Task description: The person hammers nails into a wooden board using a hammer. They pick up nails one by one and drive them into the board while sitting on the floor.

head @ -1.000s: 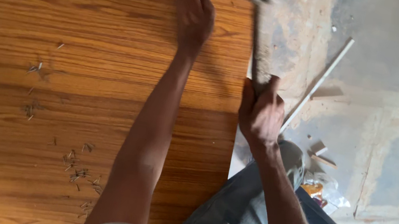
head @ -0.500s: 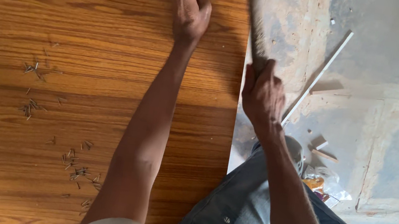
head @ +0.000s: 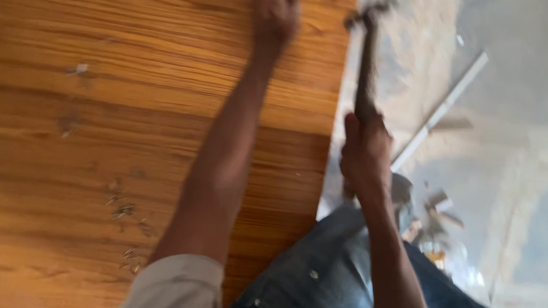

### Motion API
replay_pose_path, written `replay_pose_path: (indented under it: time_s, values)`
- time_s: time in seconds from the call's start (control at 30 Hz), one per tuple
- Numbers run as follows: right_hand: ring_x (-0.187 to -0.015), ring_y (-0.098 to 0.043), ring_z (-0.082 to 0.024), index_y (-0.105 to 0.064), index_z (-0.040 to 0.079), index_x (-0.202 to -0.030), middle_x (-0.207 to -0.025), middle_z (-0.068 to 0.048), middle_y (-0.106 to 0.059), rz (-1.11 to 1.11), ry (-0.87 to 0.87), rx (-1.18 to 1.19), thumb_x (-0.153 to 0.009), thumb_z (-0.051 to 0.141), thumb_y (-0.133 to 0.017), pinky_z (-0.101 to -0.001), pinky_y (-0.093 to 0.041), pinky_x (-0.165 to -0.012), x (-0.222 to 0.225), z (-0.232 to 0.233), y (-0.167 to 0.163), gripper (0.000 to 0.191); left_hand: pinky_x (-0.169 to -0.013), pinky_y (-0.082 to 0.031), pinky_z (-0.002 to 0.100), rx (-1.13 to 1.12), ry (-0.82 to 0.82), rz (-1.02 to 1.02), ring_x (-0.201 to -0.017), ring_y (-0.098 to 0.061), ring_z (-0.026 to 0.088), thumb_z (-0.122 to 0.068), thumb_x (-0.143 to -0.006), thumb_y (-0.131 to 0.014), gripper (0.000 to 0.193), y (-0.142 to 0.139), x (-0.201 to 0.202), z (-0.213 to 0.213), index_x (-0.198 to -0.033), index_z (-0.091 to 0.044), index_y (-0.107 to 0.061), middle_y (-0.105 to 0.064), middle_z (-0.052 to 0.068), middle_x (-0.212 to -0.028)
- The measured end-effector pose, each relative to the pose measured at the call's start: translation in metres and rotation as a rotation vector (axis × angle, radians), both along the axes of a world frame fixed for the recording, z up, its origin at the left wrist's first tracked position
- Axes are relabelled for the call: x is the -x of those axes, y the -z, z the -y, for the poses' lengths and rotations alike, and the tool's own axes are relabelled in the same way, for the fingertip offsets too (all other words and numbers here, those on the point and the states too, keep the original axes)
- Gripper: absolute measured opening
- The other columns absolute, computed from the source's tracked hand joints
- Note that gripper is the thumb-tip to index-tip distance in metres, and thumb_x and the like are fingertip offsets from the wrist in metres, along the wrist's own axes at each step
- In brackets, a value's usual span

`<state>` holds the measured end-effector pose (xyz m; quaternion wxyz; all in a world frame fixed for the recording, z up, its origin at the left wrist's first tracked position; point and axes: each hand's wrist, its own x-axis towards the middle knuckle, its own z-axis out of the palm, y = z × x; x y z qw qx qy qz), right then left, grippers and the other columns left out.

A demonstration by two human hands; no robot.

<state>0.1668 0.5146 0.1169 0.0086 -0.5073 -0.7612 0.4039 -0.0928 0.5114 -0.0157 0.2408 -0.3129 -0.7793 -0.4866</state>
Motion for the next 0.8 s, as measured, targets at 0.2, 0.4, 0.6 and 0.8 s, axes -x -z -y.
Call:
replay_pose_path:
  time_s: [0.2,0.4,0.6,0.8]
  values:
    - [-0.043,-0.050,-0.017,-0.057,0.007,-0.091,-0.059,-0.007,-0.052,-0.094,0.075,0.646,-0.104,0.040,-0.054,-0.0335,-0.041,-0.040,-0.058,0.062,-0.023,0.035,-0.100,-0.052,0.046,-0.145,0.073,-0.183,-0.118,-0.060,0.041,-0.004,-0.109,-0.054,0.033,-0.002,-0.080,0.090,-0.136,-0.015,-0.037,-0.054,0.031,-0.133]
    - [-0.047,-0.052,-0.018,-0.054,0.007,-0.093,-0.062,-0.007,-0.054,0.002,-0.141,0.653,-0.102,0.037,-0.052,-0.0324,-0.044,-0.044,-0.074,0.090,-0.024,0.032,-0.100,-0.048,0.051,0.076,0.265,0.584,-0.114,-0.057,0.044,-0.011,-0.102,-0.058,0.031,-0.031,-0.264,0.317,-0.131,-0.001,-0.053,-0.059,0.025,-0.123]
    - [-0.051,-0.051,-0.017,-0.054,0.008,-0.095,-0.067,-0.006,-0.055,-0.102,-0.159,0.639,-0.107,0.037,-0.050,-0.0317,-0.043,-0.047,-0.078,0.096,-0.031,0.031,-0.086,-0.055,0.047,0.465,-0.005,0.912,-0.099,-0.066,0.035,-0.012,-0.093,-0.066,0.008,-0.098,-0.327,0.432,-0.100,-0.009,-0.069,-0.068,0.015,-0.103]
    - [-0.052,-0.051,-0.018,-0.055,0.010,-0.092,-0.065,-0.007,-0.054,-0.068,-0.158,0.603,-0.107,0.036,-0.048,-0.0322,-0.044,-0.048,-0.073,0.106,-0.037,0.031,-0.067,-0.064,0.034,0.211,-0.271,0.841,-0.084,-0.070,0.018,-0.017,-0.103,-0.059,0.013,-0.083,-0.207,0.485,-0.098,-0.008,-0.066,-0.069,0.009,-0.105]
